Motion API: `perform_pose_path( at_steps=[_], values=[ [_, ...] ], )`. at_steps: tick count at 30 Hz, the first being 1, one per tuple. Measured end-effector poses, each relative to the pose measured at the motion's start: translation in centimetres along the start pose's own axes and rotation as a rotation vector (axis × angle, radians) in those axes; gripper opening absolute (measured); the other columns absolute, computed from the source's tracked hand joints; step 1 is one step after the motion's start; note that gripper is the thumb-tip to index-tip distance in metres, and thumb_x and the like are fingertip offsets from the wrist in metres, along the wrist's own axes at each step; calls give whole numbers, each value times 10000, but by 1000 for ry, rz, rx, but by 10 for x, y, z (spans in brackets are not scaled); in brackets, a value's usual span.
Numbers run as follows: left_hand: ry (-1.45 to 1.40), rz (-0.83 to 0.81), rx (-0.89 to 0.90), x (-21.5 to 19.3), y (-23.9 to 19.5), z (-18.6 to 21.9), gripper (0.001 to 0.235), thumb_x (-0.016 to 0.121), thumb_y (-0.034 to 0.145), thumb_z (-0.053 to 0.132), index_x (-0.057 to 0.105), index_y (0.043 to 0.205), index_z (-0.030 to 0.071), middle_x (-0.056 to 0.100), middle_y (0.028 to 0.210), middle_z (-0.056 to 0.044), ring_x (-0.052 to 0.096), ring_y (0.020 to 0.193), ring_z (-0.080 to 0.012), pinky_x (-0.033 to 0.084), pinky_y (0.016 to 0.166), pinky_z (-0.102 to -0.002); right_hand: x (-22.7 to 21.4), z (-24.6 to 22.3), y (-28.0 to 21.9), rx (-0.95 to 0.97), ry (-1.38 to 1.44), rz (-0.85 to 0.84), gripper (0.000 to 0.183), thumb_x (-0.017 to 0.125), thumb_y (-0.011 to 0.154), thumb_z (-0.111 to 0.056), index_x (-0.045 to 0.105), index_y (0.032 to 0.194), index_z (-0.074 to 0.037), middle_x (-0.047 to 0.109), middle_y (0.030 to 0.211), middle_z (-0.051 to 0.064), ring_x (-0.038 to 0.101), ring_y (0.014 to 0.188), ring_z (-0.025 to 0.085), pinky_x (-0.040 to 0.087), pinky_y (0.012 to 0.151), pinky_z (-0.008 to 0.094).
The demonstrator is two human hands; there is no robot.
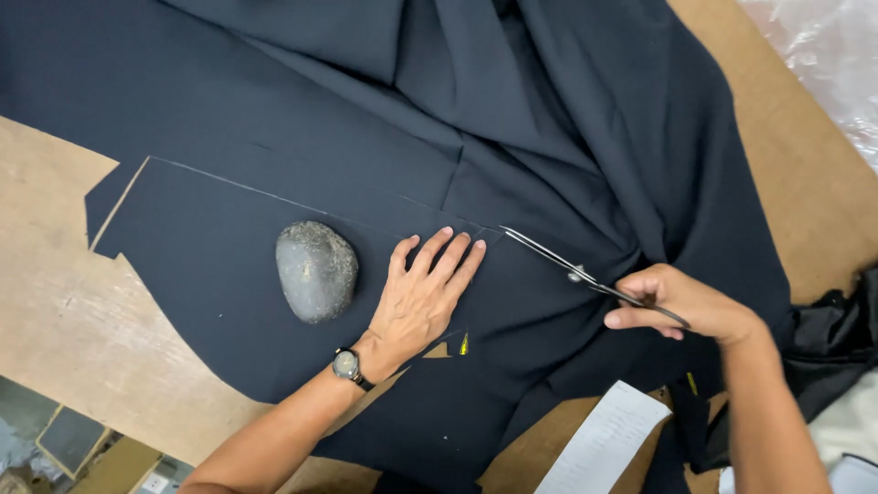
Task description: Cutting out garment patterns from dark fabric using tailor shears following chalk markings.
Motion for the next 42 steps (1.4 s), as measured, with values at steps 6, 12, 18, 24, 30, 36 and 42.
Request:
perform_pose_path(
  at_steps=[6,12,18,24,30,36,42],
  values=[
    [50,-12,-3,5,0,-1,563,483,1008,25,579,1552,136,629,1494,-68,594,1399,-281,435,1121,-504,-22,-29,-5,61,-89,43,744,1013,892,-117,364,527,-127,290,514,-20,263,516,96,218,516,299],
    [33,-10,-13,8,-2,-1,560,487,1013,22,581,1552,143,622,1498,-62,594,1405,-274,435,1130,-505,-34,-18,9,74,-56,-9,748,1027,864,-139,358,531,-128,287,534,-21,274,531,110,246,540,300],
    [51,2,-9,5,-1,-2,564,499,999,24,587,1545,139,595,1508,-58,594,1393,-266,465,1101,-500,-37,-6,14,22,-140,7,794,1075,828,-183,295,685,-141,256,672,-50,232,623,109,201,555,327],
    [46,12,-8,3,0,-2,537,487,1026,28,587,1544,127,587,1507,-63,590,1392,-266,461,1120,-502,-42,-6,16,27,-161,8,783,1077,817,-203,306,696,-142,270,686,-50,246,637,109,204,563,328],
    [51,3,-15,4,0,-2,539,508,1014,33,600,1534,138,592,1500,-48,590,1385,-257,470,1097,-497,-47,0,17,35,-260,8,790,1138,767,-192,357,678,-119,301,685,-46,274,643,115,243,551,335],
    [42,13,-13,7,-2,-2,552,506,1005,16,598,1537,131,593,1510,-61,599,1393,-270,465,1102,-519,-46,6,21,1,-163,-46,746,1053,841,-239,328,694,-141,286,696,-56,259,641,99,213,567,319],
    [60,-4,-10,7,-2,-2,536,523,1025,45,590,1547,146,587,1525,-55,588,1406,-260,464,1112,-514,-43,-8,24,-2,-110,-80,646,992,900,-226,394,678,-127,294,707,-54,268,638,100,200,563,322]
  ],
)
Point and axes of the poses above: each hand's wrist, its own y-axis towards the middle knuckle, its own x-axis out of the palm, z = x × y, the point moved 5 cm from there along y, towards the middle knuckle
